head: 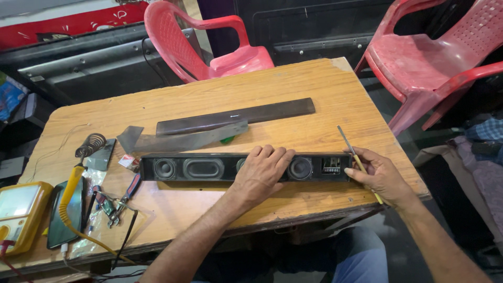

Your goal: The person pries open the end cap of a black soundbar speaker on a wooden workbench, uses a screwdriver to remove its rear panel, and pulls out an internal circuit board. They then handle and reposition the board and probe it with a screwdriver while the opened speaker body lies on the bench.

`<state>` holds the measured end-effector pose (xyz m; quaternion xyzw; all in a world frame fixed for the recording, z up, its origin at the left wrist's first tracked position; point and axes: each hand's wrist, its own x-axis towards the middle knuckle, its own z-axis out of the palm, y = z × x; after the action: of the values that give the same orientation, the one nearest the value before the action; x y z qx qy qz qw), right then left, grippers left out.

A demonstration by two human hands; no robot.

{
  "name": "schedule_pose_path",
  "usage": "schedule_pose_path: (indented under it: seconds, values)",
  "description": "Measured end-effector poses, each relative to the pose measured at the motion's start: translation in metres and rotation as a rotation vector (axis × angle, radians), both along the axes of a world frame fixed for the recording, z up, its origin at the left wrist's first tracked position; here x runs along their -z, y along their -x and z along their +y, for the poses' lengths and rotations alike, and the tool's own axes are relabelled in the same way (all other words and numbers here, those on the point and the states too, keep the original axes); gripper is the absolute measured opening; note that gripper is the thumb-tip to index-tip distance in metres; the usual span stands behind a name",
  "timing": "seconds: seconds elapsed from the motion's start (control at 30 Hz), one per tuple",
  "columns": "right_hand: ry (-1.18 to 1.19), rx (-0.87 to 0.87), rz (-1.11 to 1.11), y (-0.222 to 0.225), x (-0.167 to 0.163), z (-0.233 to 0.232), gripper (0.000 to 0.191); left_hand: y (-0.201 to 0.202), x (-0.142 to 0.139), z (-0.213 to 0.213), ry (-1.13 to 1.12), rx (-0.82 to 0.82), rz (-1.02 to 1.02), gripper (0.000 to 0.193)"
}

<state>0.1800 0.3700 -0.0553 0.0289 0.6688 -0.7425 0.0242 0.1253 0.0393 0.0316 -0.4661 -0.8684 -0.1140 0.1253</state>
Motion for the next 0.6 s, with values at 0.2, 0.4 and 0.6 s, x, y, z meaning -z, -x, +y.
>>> schedule_pose_path:
  seconds: [0.2, 0.4, 0.6]
  values:
    - [0.028, -0.009, -0.014, -0.002, -0.008, -0.003, 0.055, -0.001, -0.002, 0.0, 0.005, 0.002, -0.01, 0.084]
    - [-0.022, 0.02, -0.047, -0.005, -0.013, -0.004, 0.051, 0.001, -0.006, 0.0, -0.036, 0.026, -0.032, 0.083]
    - [-0.039, 0.026, -0.046, -0.007, -0.017, -0.004, 0.048, 0.001, -0.01, 0.004, -0.013, 0.022, -0.065, 0.084]
